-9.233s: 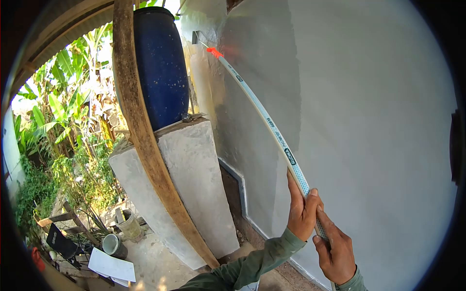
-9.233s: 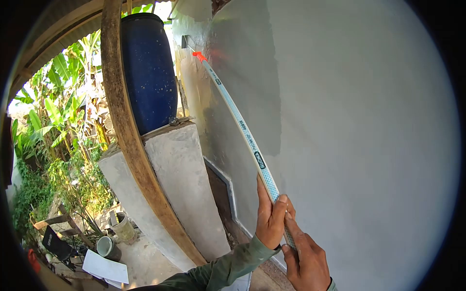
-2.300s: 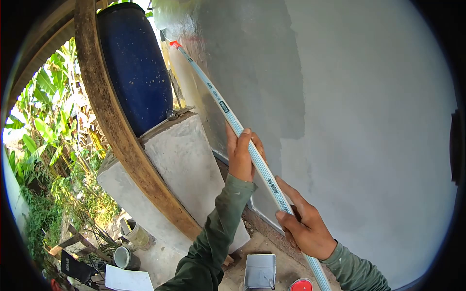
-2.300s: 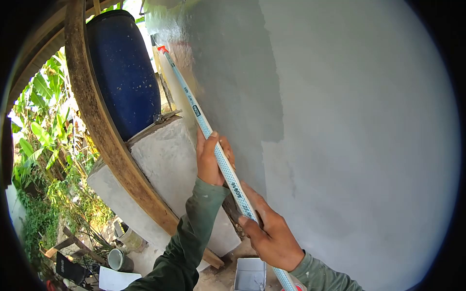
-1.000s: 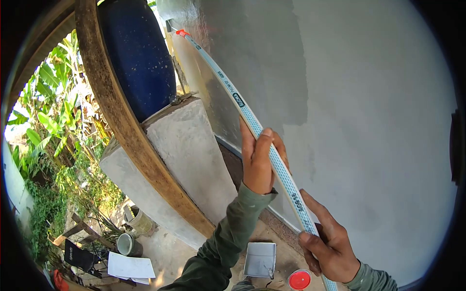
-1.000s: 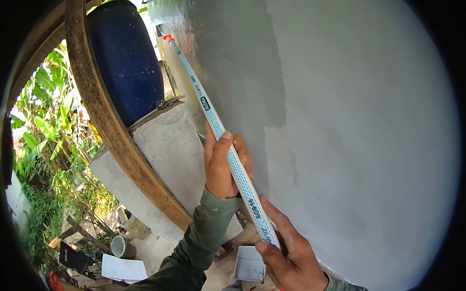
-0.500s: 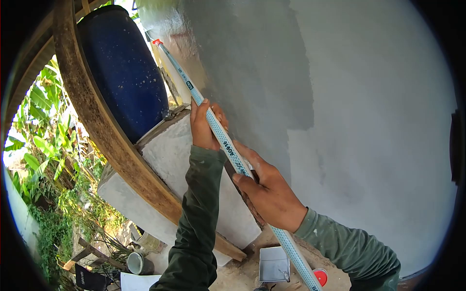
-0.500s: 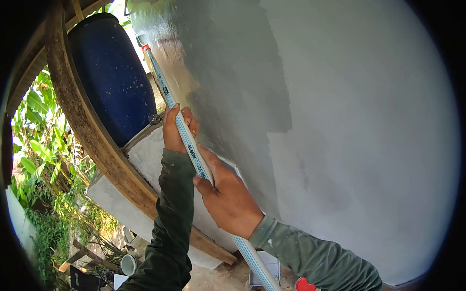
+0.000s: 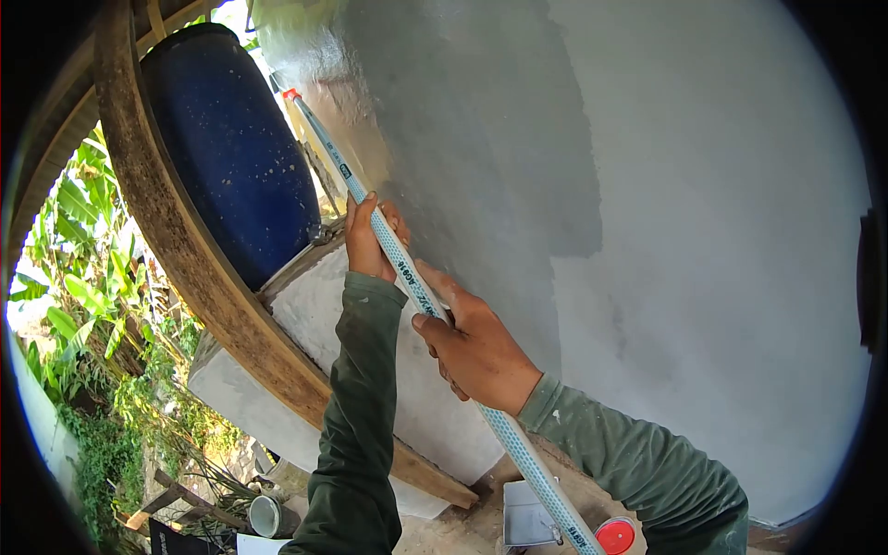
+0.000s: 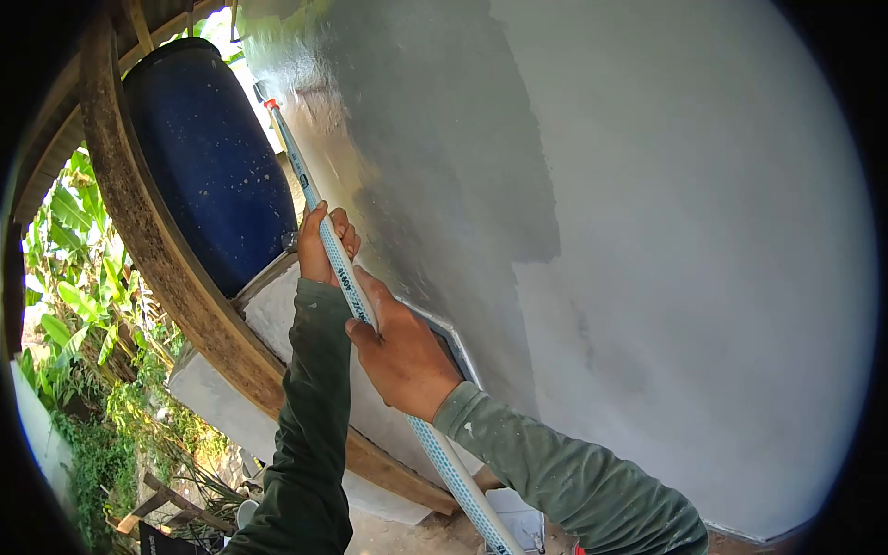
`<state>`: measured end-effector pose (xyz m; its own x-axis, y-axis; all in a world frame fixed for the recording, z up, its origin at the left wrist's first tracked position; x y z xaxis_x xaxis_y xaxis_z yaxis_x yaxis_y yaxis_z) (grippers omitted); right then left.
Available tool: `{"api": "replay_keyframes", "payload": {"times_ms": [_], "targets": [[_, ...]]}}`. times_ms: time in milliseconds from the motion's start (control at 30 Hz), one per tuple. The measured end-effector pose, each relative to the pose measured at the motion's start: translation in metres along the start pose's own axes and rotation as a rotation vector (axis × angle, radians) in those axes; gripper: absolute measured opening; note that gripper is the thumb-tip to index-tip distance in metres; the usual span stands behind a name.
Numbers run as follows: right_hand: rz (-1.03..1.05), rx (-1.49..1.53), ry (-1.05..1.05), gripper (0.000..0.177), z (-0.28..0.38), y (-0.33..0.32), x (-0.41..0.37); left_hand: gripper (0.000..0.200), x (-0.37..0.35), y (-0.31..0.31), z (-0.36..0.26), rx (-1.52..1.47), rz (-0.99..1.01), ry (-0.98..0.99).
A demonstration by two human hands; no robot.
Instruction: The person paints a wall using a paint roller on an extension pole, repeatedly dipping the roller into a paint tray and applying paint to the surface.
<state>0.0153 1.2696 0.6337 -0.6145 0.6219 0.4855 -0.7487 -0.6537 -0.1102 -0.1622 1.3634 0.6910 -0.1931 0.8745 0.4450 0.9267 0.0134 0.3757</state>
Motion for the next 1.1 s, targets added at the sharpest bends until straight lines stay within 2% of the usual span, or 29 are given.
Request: {"api": "replay_keyframes", "payload": {"times_ms": [200,300,367,500,667,800,933,967,1000,1067,1100], "targets": [[-0.047,-0.076,-0.126,0.054,0.0,-0.025,-0.041,0.012,-0.03,0.037,0.024,-0.013,-0.021,0.007],[-0.081,-0.124,-0.195,0.054,0.015,-0.043,-0.079,0.026,-0.059,0.067,0.041,-0.025,-0.036,-0.014],[-0.017,-0.06,0.023,0.054,0.017,-0.051,-0.107,0.039,-0.079,0.085,0.052,-0.027,-0.043,-0.026],[-0.025,0.016,0.095,0.054,0.028,-0.068,-0.161,0.048,-0.118,0.123,0.069,-0.068,-0.078,-0.051],[-0.072,0.056,0.109,0.055,0.037,-0.082,-0.204,0.049,-0.148,0.154,0.084,-0.101,-0.062,-0.051],[-0.041,0.034,0.147,0.056,0.041,-0.08,-0.188,0.046,-0.137,0.146,0.075,-0.096,-0.072,-0.031],[-0.02,-0.005,0.077,0.054,0.026,-0.069,-0.133,0.043,-0.092,0.11,0.061,-0.069,-0.056,-0.002],[-0.024,-0.026,0.033,0.053,0.022,-0.065,-0.117,0.03,-0.08,0.1,0.055,-0.076,-0.063,0.005],[-0.025,-0.027,0.029,0.053,0.014,-0.06,-0.101,0.03,-0.067,0.088,0.051,-0.075,-0.061,0.008],[-0.047,0.0,-0.06,0.052,0.006,-0.052,-0.07,0.015,-0.042,0.064,0.043,-0.041,-0.041,0.013],[-0.019,0.02,-0.024,0.053,0.004,-0.048,-0.056,0.013,-0.031,0.054,0.038,-0.03,-0.04,0.015]]}}
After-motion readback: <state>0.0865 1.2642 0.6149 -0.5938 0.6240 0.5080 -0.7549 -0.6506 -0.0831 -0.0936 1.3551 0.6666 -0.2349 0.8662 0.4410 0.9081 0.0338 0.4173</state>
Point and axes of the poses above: each hand's wrist, its own x-axis towards the middle knuckle, its own y-axis out of the palm, z = x × y, the point moved 6 cm from there along x, towards the middle knuckle, and after that the axes turned 13 degrees about -y, right-handed, at the moved point
